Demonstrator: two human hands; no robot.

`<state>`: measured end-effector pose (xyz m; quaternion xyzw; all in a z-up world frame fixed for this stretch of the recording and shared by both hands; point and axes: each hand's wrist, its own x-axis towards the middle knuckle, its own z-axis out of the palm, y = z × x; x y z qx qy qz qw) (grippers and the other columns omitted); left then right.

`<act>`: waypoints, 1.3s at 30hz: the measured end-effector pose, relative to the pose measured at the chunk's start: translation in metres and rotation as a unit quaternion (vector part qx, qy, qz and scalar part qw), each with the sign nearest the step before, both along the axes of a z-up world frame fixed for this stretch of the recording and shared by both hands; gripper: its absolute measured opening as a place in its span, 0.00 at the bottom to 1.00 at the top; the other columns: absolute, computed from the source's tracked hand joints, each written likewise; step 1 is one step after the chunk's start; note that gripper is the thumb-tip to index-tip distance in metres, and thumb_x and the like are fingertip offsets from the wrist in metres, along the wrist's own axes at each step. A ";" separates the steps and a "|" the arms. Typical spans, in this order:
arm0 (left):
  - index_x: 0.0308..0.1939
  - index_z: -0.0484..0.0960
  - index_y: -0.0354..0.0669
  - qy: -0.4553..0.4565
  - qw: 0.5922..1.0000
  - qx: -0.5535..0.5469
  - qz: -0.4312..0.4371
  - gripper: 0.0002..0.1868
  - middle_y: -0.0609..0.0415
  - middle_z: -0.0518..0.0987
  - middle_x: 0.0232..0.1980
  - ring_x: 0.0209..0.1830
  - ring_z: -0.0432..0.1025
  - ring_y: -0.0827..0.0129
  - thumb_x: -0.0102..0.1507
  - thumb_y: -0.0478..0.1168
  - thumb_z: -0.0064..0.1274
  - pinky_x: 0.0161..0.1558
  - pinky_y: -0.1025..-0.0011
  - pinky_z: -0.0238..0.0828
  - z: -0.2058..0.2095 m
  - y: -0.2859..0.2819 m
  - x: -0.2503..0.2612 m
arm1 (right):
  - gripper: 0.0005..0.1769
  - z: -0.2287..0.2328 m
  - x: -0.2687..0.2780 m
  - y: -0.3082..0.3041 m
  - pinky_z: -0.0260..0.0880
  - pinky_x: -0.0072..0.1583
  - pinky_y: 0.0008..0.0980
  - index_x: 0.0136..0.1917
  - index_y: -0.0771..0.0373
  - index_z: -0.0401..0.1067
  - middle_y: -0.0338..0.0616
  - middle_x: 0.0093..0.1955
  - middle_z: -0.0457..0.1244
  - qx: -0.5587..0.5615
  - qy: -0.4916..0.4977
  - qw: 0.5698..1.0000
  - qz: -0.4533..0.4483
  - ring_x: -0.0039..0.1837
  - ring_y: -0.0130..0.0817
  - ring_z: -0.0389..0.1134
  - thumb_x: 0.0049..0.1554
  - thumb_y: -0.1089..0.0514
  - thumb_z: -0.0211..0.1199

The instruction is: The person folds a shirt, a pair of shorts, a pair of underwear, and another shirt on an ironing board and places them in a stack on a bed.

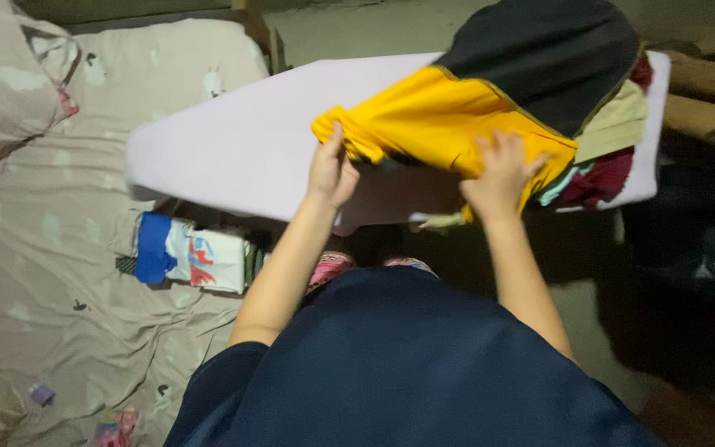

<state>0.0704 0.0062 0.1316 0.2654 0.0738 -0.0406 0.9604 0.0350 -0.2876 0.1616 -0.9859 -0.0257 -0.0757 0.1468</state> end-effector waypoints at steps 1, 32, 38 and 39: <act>0.66 0.70 0.37 -0.010 1.000 0.002 -0.011 0.18 0.49 0.76 0.66 0.68 0.71 0.61 0.75 0.41 0.44 0.71 0.59 0.66 0.010 0.012 0.003 | 0.36 -0.002 0.002 -0.006 0.28 0.72 0.83 0.65 0.55 0.74 0.46 0.72 0.60 0.009 -0.014 0.999 -0.027 0.78 0.51 0.55 0.41 0.63 0.70; 0.57 0.79 0.43 -0.092 0.605 0.784 0.106 0.26 0.33 0.68 0.71 0.73 0.62 0.41 0.54 0.34 0.58 0.72 0.53 0.59 -0.095 0.187 -0.029 | 0.23 -0.125 0.037 0.237 0.66 0.70 0.43 0.59 0.64 0.76 0.56 0.61 0.66 0.237 -0.005 0.969 0.076 0.67 0.54 0.66 0.51 0.70 0.56; 0.67 0.71 0.41 -0.231 0.612 0.753 -0.074 0.34 0.38 0.67 0.70 0.67 0.64 0.42 0.56 0.37 0.59 0.66 0.52 0.64 -0.084 0.114 -0.024 | 0.25 -0.107 0.041 0.201 0.60 0.65 0.57 0.62 0.59 0.77 0.59 0.69 0.57 0.103 -0.019 0.995 0.004 0.69 0.62 0.56 0.50 0.65 0.64; 0.67 0.70 0.42 -0.251 0.599 0.757 -0.071 0.35 0.40 0.67 0.70 0.67 0.65 0.43 0.55 0.36 0.59 0.65 0.52 0.64 -0.080 0.105 -0.019 | 0.20 -0.103 0.045 0.196 0.60 0.66 0.57 0.58 0.57 0.77 0.56 0.69 0.59 0.091 -0.009 0.996 0.010 0.70 0.60 0.56 0.51 0.63 0.65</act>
